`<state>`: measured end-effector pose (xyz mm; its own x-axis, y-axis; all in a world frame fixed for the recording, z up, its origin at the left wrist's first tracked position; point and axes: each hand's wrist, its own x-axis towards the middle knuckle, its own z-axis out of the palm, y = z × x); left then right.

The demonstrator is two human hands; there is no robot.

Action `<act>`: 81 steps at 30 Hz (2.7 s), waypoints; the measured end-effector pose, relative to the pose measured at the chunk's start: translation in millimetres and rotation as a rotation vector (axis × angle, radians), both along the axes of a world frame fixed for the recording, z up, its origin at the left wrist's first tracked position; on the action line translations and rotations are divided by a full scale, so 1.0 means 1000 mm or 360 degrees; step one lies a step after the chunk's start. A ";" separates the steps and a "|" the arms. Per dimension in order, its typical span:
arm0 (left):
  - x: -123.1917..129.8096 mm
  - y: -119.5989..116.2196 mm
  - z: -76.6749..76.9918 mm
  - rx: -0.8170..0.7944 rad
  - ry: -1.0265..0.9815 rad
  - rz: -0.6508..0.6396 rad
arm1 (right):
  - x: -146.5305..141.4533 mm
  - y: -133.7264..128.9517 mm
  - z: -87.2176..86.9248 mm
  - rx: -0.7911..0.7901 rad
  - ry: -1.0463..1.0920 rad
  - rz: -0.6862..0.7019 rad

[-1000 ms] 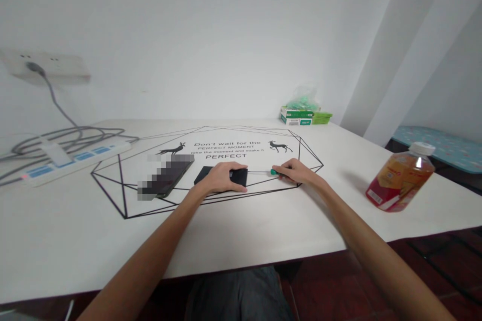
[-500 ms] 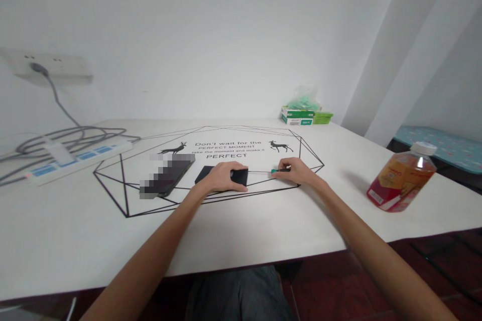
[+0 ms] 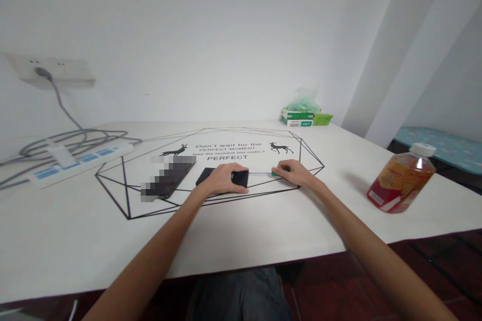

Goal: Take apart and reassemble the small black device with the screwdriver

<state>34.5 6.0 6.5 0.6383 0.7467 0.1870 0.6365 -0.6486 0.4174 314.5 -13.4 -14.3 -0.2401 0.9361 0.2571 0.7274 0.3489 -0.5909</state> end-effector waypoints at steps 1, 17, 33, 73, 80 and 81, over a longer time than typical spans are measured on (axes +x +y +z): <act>0.000 0.000 0.000 0.0004 0.0002 0.0000 | 0.001 0.001 0.000 -0.0027 -0.0020 0.0007; 0.001 -0.001 0.000 0.0054 0.0082 -0.0056 | -0.001 -0.001 -0.002 -0.0115 0.0014 -0.0028; -0.001 0.001 -0.003 0.0033 0.0105 -0.0020 | 0.005 0.003 -0.003 -0.0075 -0.0086 -0.0073; -0.001 0.003 -0.005 0.0076 0.0124 -0.0067 | 0.002 0.000 0.000 0.0062 -0.0108 -0.0099; -0.001 0.002 -0.004 0.0083 0.0139 -0.0070 | 0.001 -0.001 -0.001 0.0035 -0.0148 -0.0080; -0.001 0.002 -0.004 0.0081 0.0141 -0.0071 | 0.001 -0.001 -0.001 0.0042 -0.0130 -0.0074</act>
<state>33.3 7.8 2.6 0.6866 0.7079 0.1656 0.6392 -0.6963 0.3265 315.5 -14.6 -15.6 -0.2177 0.9398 0.2633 0.7884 0.3284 -0.5201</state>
